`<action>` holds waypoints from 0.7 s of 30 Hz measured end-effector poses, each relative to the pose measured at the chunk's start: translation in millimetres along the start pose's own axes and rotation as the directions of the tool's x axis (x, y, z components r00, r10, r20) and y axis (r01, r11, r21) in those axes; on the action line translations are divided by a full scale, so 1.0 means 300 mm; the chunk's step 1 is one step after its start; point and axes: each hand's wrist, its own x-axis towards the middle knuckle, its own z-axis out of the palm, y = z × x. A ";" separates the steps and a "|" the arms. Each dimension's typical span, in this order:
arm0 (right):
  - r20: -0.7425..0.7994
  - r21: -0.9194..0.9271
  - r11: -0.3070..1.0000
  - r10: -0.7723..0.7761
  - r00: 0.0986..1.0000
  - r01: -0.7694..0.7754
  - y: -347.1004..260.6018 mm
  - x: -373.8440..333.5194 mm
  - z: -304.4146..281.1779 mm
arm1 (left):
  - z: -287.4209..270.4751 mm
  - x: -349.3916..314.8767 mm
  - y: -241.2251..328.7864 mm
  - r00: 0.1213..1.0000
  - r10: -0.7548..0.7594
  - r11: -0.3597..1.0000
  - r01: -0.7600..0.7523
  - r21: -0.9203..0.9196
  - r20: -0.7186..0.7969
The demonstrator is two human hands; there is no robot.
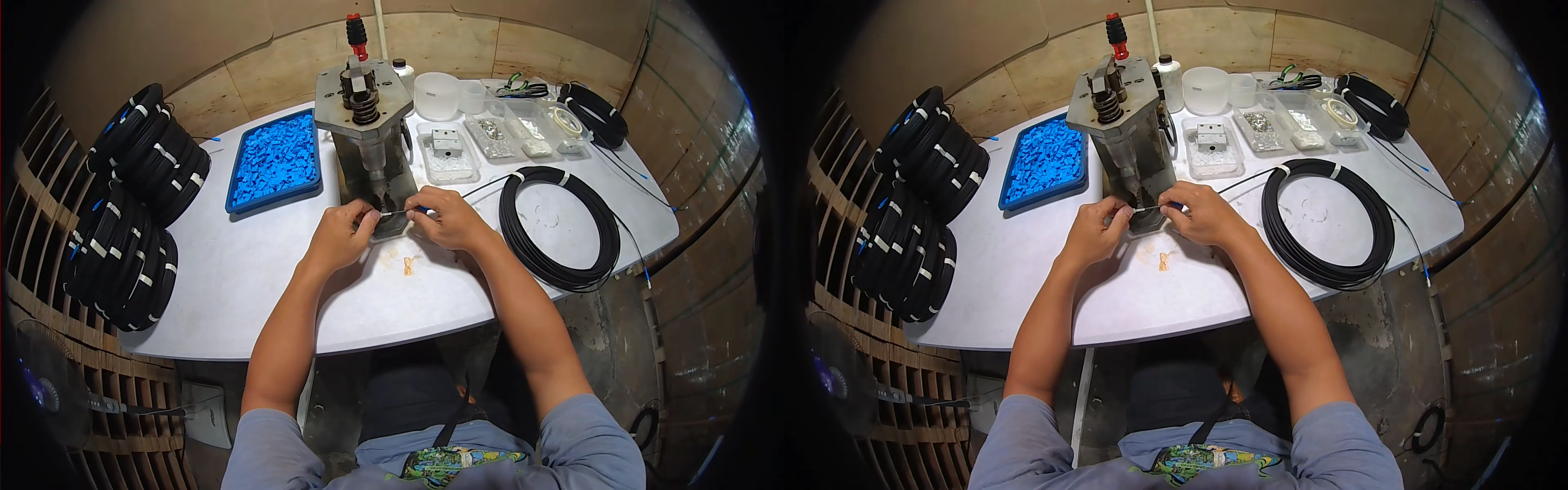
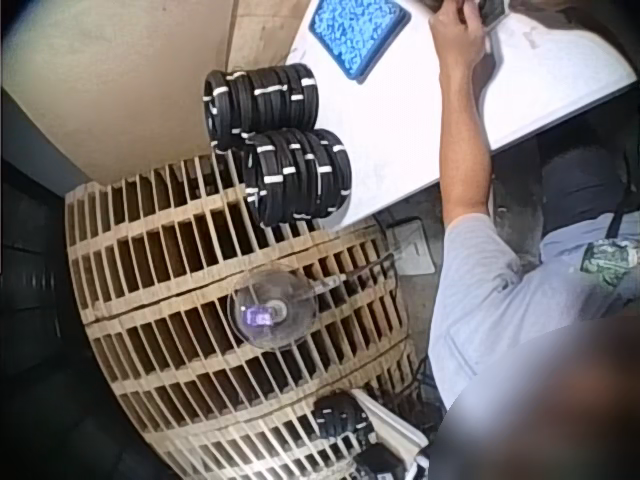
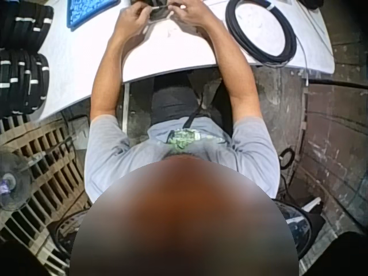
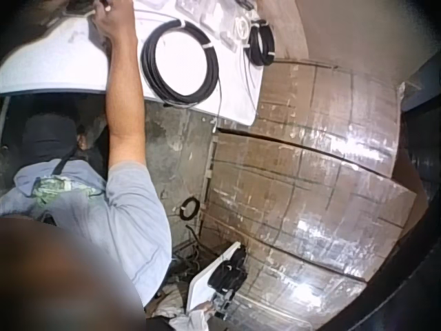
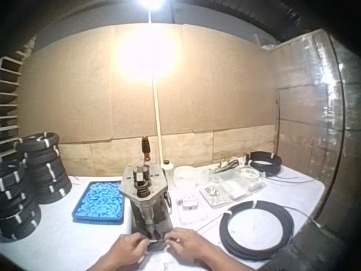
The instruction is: Organizing black wire coils and using a crimping machine to attach connectors to wire ends.
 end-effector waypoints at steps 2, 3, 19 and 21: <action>0.001 -0.004 1.000 0.006 1.000 -0.006 -0.002 -0.001 -0.001 | 0.000 0.000 -0.002 1.000 0.008 1.000 -0.008 -0.011 0.001; 0.002 -0.008 1.000 0.012 1.000 -0.012 -0.003 -0.002 -0.001 | -0.001 0.000 -0.004 1.000 0.008 1.000 -0.008 -0.010 0.001; -0.010 -0.010 0.999 0.030 0.999 -0.030 0.007 -0.001 -0.002 | -0.001 0.002 -0.003 0.999 0.031 0.999 -0.032 -0.032 -0.012; -0.013 -0.006 1.000 0.026 1.000 -0.026 0.009 -0.001 0.000 | -0.001 0.001 -0.001 0.999 0.038 0.999 -0.038 -0.022 -0.013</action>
